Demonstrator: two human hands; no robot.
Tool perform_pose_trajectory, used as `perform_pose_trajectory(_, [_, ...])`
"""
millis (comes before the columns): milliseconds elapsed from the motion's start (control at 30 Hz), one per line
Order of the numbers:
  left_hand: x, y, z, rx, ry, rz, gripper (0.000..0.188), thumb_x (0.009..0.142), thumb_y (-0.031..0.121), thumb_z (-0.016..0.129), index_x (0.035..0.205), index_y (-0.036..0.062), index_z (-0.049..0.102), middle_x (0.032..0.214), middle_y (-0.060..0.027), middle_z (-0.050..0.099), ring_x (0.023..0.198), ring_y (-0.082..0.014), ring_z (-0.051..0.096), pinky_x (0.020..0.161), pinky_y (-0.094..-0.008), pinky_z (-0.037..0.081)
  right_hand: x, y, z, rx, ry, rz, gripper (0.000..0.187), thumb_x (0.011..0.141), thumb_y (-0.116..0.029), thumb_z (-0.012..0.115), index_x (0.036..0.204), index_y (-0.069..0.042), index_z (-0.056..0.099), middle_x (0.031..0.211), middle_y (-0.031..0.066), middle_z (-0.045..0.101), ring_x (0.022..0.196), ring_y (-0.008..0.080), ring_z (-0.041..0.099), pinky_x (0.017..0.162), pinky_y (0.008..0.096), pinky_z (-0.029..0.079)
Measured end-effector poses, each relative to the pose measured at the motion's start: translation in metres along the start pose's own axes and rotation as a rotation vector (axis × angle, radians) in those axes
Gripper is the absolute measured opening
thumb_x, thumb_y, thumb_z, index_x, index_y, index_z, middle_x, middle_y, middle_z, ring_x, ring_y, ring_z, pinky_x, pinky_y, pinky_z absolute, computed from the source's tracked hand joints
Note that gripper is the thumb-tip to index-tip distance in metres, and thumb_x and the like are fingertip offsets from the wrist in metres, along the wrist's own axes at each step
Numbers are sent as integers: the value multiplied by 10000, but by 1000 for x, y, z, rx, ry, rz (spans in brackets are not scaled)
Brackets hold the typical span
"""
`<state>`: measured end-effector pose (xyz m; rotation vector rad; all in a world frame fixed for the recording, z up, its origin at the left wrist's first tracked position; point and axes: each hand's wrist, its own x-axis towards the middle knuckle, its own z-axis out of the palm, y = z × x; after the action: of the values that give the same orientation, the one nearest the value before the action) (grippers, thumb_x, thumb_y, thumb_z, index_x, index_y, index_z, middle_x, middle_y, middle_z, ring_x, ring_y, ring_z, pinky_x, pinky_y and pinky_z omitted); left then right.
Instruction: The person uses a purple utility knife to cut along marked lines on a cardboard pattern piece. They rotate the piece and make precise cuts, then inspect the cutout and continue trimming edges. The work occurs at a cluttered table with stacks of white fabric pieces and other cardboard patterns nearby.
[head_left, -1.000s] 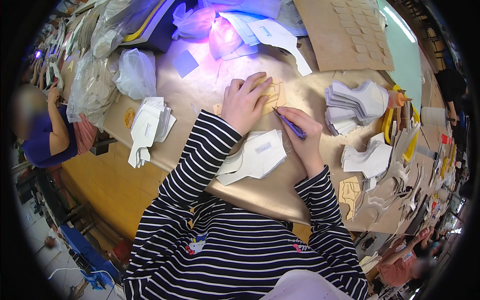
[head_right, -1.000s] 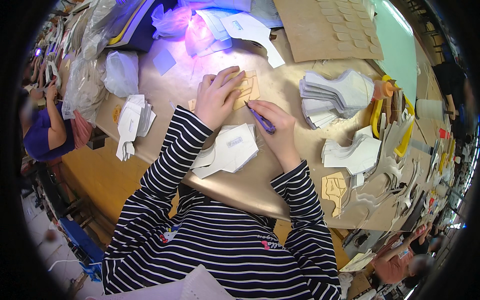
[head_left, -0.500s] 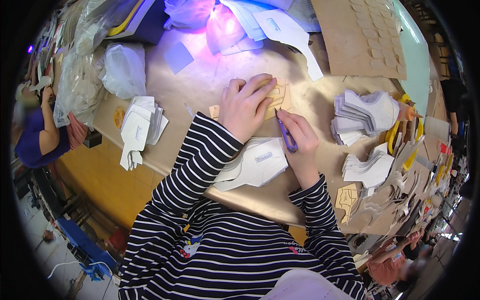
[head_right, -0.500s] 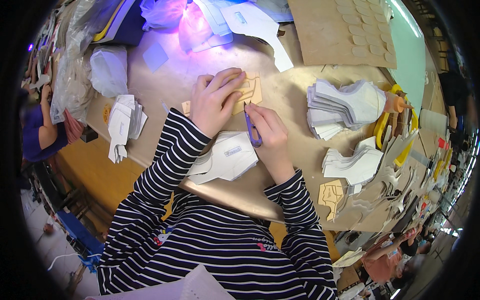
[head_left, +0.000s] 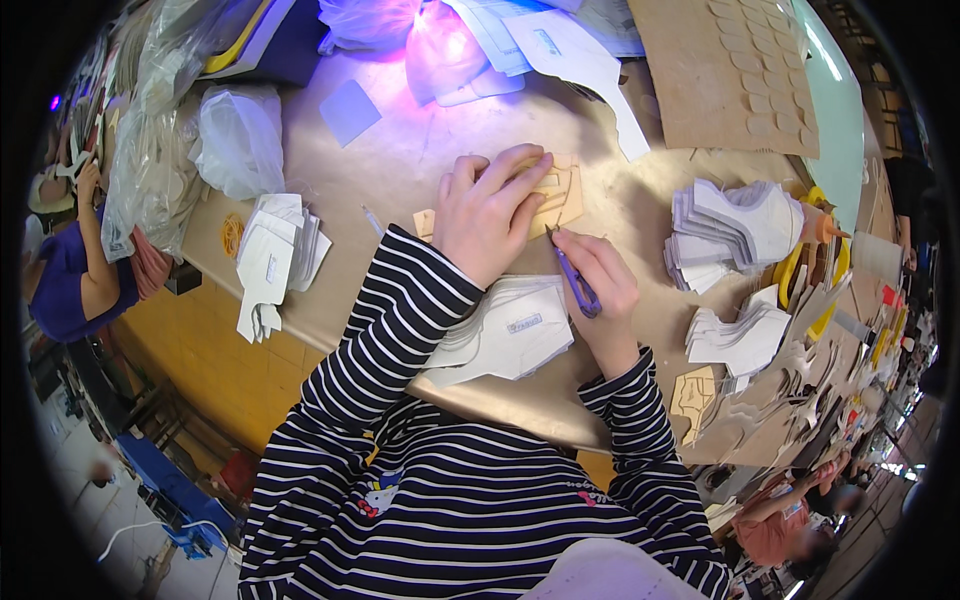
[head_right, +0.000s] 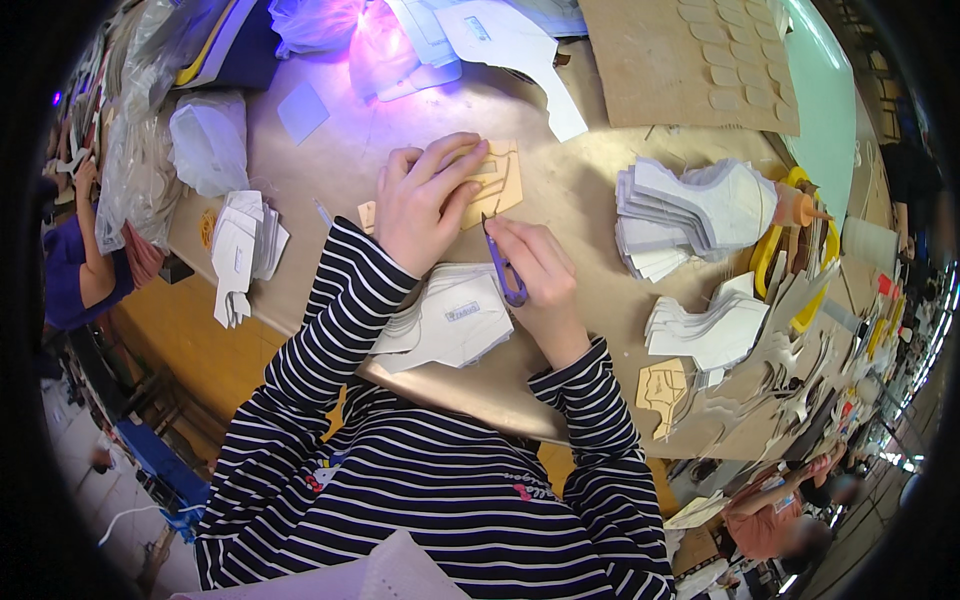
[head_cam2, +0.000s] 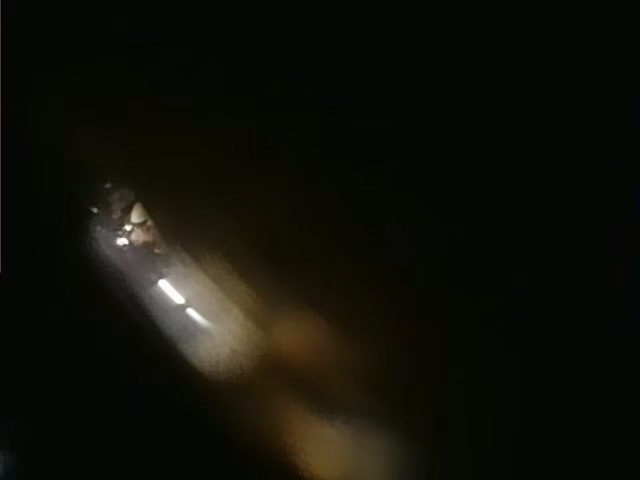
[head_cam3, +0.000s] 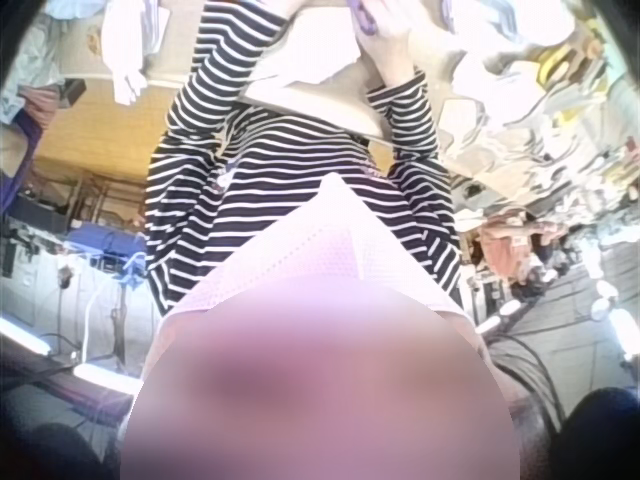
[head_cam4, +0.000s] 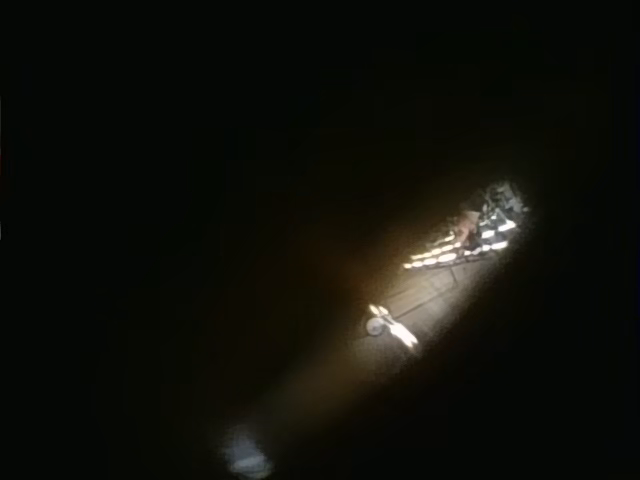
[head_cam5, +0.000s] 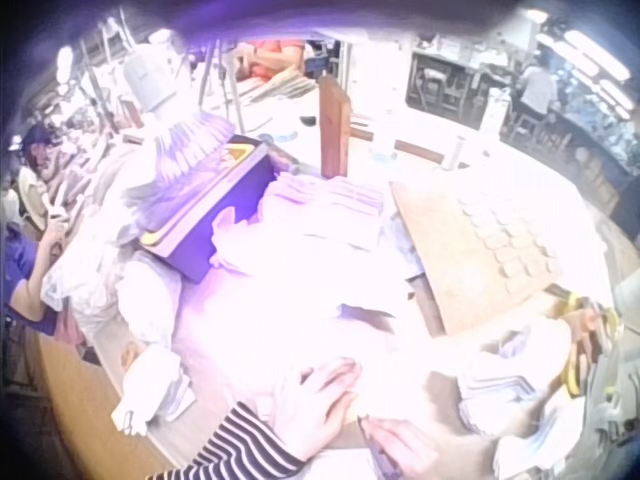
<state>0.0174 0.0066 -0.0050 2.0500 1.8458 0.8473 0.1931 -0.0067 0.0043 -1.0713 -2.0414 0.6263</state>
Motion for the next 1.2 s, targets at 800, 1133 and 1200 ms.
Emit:
perform_pose_trajectory(800, [0,-1,0,-22,11,5,392,831,173,660,1223,176,660,1240,68,604,917,-228,513,861,-354,409,25,10,10,58,3,64,219,819,56,660,1030,-1,638,824,126,595,711,264,621,642,332,501])
perform_pose_trajectory(1133, [-2,-2,1,-34,25,0,379,836,177,658,1215,177,663,1233,60,612,911,-235,517,855,-359,420,14,7,10,2,-14,21,204,840,72,650,1021,-23,642,775,118,552,647,249,572,610,309,471])
perform_pose_trajectory(1200, [-2,-2,2,-33,35,11,378,835,177,658,1213,175,664,1230,59,614,913,-235,518,855,-357,422,14,7,11,4,-13,4,207,838,77,648,1019,-23,643,776,118,551,651,245,576,609,310,467])
